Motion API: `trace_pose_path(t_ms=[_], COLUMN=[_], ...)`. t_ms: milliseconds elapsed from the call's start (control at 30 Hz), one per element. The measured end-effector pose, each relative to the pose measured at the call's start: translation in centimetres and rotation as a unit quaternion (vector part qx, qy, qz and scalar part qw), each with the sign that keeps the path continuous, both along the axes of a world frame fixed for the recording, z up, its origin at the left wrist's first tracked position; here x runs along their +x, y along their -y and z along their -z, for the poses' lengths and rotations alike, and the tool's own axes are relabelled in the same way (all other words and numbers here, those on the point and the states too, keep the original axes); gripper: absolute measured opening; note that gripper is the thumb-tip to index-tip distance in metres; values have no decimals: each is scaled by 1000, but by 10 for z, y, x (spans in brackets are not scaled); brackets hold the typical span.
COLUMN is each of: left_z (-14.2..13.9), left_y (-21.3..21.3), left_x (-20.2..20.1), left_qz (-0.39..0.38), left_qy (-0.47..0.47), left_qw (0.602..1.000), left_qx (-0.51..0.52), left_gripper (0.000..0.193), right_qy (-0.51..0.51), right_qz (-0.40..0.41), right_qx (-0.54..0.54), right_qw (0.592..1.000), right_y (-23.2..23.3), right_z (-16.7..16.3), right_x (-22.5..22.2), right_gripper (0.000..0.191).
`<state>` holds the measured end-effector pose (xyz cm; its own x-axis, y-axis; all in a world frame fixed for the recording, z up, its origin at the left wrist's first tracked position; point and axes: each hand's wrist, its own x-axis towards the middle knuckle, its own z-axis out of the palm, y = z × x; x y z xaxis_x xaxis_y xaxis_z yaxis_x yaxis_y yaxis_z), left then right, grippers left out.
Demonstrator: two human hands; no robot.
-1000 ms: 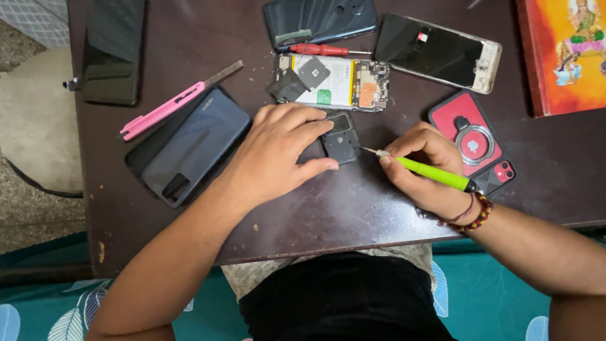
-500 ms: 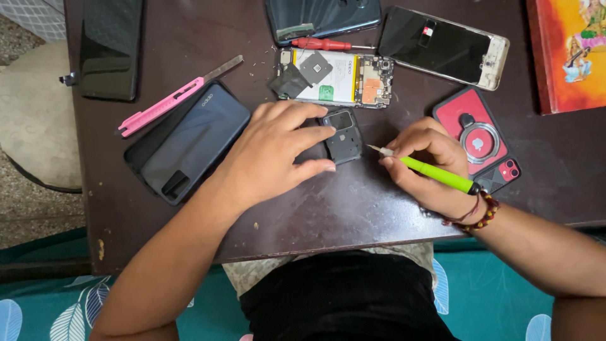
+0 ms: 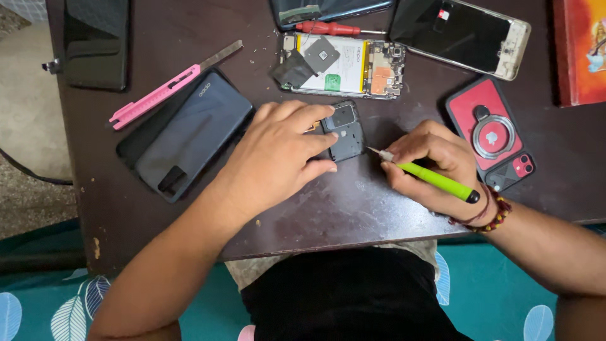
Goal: The person uses a green precision screwdriver to remove screws from the back cover of a disassembled smartphone. They then detach the back cover and set it aside, exposing the internal components. The person continues to remove additional screws from the back cover and places them on the table.
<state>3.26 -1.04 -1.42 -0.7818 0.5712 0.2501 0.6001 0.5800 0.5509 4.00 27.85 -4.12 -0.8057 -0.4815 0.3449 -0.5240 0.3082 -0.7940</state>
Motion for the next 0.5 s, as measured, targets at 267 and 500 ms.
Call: trace_pose_path(t_ms=[267,500], left_z=[-1,-2], left_y=[-1,-2], left_x=[2,2], left_qz=[-2,-4], left_qy=[6,7], left_qw=[1000,1000], left_qx=[-4,-4], left_gripper=[35,34], right_qy=[-4,-2], right_qz=[-15,-10], right_qx=[-2,4], right_qw=[1000,1000], right_y=[2,4], right_z=[-3,-4], right_x=[3,7], right_gripper=[21,19])
